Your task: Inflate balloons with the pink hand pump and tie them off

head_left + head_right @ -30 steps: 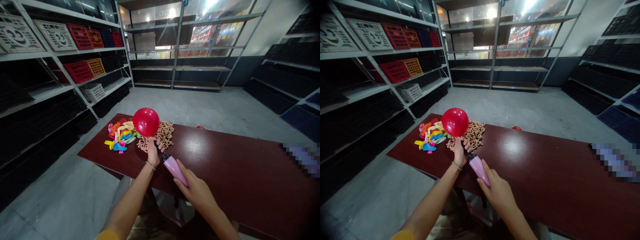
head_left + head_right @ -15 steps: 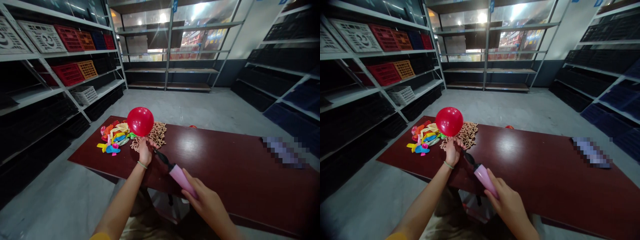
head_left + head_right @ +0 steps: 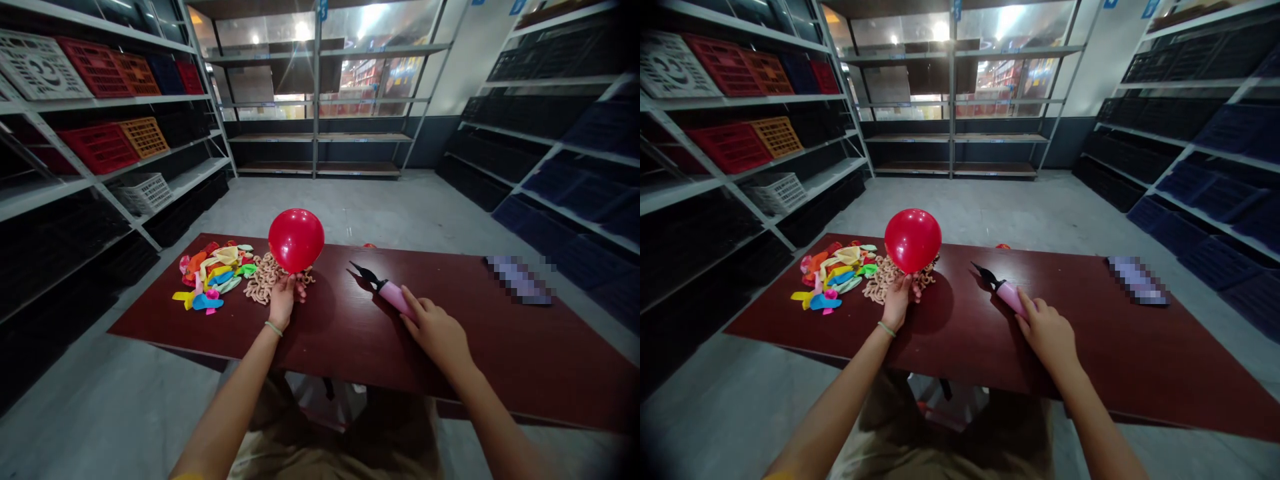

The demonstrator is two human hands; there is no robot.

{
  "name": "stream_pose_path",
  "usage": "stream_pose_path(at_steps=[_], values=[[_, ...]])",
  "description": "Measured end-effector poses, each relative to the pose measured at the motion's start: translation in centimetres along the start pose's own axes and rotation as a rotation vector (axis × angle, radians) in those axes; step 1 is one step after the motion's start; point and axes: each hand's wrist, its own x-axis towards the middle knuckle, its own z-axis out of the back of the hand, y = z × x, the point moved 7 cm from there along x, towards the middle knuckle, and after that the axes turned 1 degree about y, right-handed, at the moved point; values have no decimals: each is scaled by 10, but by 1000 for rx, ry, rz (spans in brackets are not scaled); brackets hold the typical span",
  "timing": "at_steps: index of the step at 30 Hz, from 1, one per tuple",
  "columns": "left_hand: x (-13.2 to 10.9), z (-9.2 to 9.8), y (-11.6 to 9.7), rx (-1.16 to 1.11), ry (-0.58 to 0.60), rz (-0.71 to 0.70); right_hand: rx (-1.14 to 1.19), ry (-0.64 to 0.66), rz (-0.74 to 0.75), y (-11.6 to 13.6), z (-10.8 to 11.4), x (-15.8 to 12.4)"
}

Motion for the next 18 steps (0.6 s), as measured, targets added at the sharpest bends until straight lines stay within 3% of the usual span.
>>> stream_pose_path(at_steps=[12,18], values=[[2,-3,-1,125,46,-63,58,-52,42,12,11,10],[2,-4,-7,143,66,-61,254,-168,217,65,29,39]])
